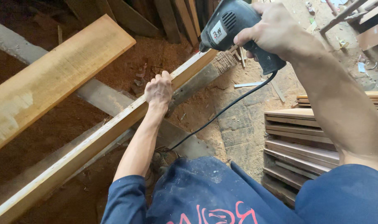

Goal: The person uses a corded drill to make pilot holes along a wooden plank, then switches to a hammer to drive nails into the plank to join it with another piece. The work is performed on a cluttered workshop floor with wood shavings and tools visible.

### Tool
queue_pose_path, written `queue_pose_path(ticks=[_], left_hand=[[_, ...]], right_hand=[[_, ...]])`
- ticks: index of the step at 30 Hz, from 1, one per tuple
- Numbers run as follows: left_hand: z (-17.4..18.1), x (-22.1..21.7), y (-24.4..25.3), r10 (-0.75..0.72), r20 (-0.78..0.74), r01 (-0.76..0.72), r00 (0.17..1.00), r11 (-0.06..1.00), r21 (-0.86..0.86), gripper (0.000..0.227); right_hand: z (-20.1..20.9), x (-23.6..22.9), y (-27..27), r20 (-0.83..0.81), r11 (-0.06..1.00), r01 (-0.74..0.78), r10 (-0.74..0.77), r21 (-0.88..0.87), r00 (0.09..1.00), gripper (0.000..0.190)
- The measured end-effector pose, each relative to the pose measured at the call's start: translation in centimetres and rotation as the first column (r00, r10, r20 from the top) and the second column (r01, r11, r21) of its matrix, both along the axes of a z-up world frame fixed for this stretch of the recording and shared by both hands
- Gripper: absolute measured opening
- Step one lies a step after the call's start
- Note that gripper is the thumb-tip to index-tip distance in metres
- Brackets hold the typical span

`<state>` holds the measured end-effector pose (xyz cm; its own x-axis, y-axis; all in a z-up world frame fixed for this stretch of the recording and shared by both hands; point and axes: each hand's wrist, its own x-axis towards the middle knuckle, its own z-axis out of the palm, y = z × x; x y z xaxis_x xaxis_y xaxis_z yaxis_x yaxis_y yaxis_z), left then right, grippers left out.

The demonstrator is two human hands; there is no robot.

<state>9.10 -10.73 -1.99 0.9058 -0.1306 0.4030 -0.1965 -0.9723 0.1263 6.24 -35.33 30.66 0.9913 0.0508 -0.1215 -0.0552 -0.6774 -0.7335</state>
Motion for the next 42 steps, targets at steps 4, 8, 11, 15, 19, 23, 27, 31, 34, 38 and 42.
queue_pose_path(ticks=[4,8,11,15,19,23,27,31,34,38,42], left_hand=[[-0.1,0.1,-0.2,0.014,-0.013,-0.014,1.000,1.000,0.011,0.012],[-0.2,0.1,-0.1,0.021,0.018,-0.021,1.000,0.999,0.032,0.012],[-0.2,0.1,-0.1,0.017,0.039,-0.018,0.999,0.999,0.028,0.012],[0.1,0.3,0.0,0.011,-0.020,-0.010,1.000,1.000,0.027,0.015],[0.1,0.4,0.0,0.010,-0.026,-0.010,1.000,1.000,0.016,0.011],[-0.2,0.4,-0.2,0.007,0.005,-0.007,1.000,1.000,0.012,0.009],[-0.2,0.7,-0.1,0.012,-0.014,-0.012,1.000,1.000,0.017,0.008],[-0.5,0.8,-0.3,0.022,-0.009,-0.022,1.000,1.000,0.014,0.012],[-0.6,0.9,-0.3,0.027,0.024,-0.027,0.999,1.000,-0.002,0.012],[-0.7,0.9,-0.4,0.030,0.024,-0.030,0.999,1.000,-0.007,0.010],[-0.7,0.8,-0.5,0.024,0.023,-0.023,0.999,0.999,-0.033,0.010]], right_hand=[[-0.3,0.1,-0.2,0.022,0.999,-0.026,0.026,-0.020,0.999,0.027],[-0.4,0.2,-0.3,0.001,1.000,-0.012,0.012,-0.019,1.000,0.028],[-0.3,0.3,-0.1,-0.022,1.000,0.013,-0.014,-0.026,1.000,0.027],[0.0,0.3,0.2,0.018,0.999,-0.014,0.015,-0.047,1.000,0.029],[0.2,0.3,0.3,0.003,0.998,-0.010,0.011,-0.059,1.000,0.030],[0.3,0.6,0.2,-0.017,0.998,0.002,-0.003,-0.064,1.000,0.029],[0.4,0.7,0.2,-0.005,0.997,-0.014,0.014,-0.071,1.000,0.029],[0.6,0.4,0.2,0.009,0.995,-0.021,0.022,-0.096,1.000,0.026],[0.7,0.4,0.3,0.023,0.994,-0.017,0.020,-0.106,1.000,0.023],[0.7,0.4,0.3,0.027,0.996,-0.015,0.017,-0.083,0.999,0.024],[0.7,0.6,0.4,0.003,0.998,-0.005,0.006,-0.069,1.000,0.025]])
